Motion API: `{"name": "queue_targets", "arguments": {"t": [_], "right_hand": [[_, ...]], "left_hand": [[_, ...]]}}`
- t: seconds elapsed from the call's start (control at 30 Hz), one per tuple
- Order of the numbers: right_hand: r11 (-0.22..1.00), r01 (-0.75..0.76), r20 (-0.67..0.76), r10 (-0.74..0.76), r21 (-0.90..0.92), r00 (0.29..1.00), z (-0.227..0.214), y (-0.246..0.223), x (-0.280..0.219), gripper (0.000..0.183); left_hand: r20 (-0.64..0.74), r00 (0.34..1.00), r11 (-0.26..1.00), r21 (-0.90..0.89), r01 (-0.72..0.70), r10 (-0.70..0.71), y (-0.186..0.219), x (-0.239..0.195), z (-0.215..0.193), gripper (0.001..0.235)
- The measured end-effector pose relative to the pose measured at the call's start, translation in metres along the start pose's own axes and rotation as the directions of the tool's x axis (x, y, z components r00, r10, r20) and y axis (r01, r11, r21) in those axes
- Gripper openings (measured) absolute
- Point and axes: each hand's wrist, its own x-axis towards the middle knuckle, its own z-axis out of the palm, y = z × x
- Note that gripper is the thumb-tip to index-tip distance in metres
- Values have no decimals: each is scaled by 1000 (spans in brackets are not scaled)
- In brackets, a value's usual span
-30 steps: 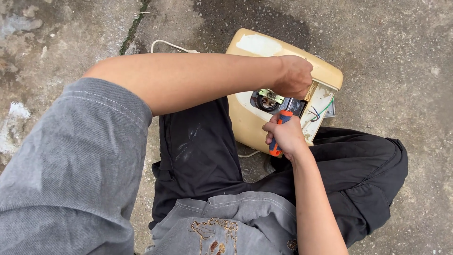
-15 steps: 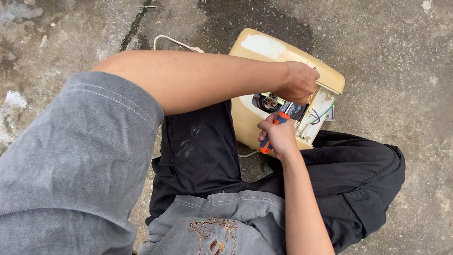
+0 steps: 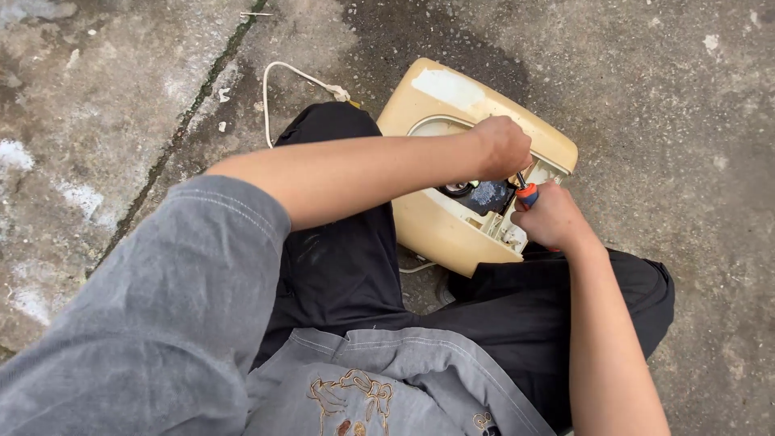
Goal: The person sits on the floor and uses a screwdriver to tighten screws on the internal components of a beige appliance. They manipulate wires and a metal bracket inside the open casing, occasionally adjusting their grip and position to access different parts.
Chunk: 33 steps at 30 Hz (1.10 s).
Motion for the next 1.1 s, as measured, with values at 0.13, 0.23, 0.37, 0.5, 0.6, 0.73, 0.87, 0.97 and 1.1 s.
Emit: {"name": "queue_targets", "arguments": {"t": [0.13, 0.23, 0.37, 0.5, 0.6, 0.73, 0.87, 0.97, 1.1], "right_hand": [[945, -92, 18, 91, 313, 996, 44, -22, -20, 12], [889, -106, -10, 124, 446, 992, 63, -27, -23, 11], [943, -63, -80, 94, 327, 992, 54, -20, -19, 11], [950, -98, -6, 105, 295, 994, 25, -24, -34, 5], [947, -107, 2, 112, 302, 994, 13, -32, -42, 3], [904, -118, 42, 110, 411, 993, 21, -43, -44, 4], [831, -105, 33, 104, 547, 994, 56, -49, -42, 5], [718, -99, -17, 153, 689, 988, 81, -58, -40, 7], [593, -88, -19, 172, 800, 985, 93, -73, -45, 9]], "left_hand": [[86, 958, 947, 150, -283, 273, -19, -7, -18, 30], [89, 954, 939, 171, -298, 287, -12, -12, -19, 25], [106, 978, 975, 113, -189, 177, -4, -13, -30, 23], [169, 984, 997, 34, -68, 61, -1, -13, -46, 26], [91, 984, 980, 108, -164, 155, -15, -6, -36, 26], [102, 916, 886, 234, -400, 387, -36, -21, -61, 31], [111, 822, 761, 326, -562, 559, -48, -22, -48, 27], [132, 754, 649, 429, -629, 644, -50, -25, -55, 25], [164, 699, 590, 424, -687, 696, -48, -26, -59, 24]]}}
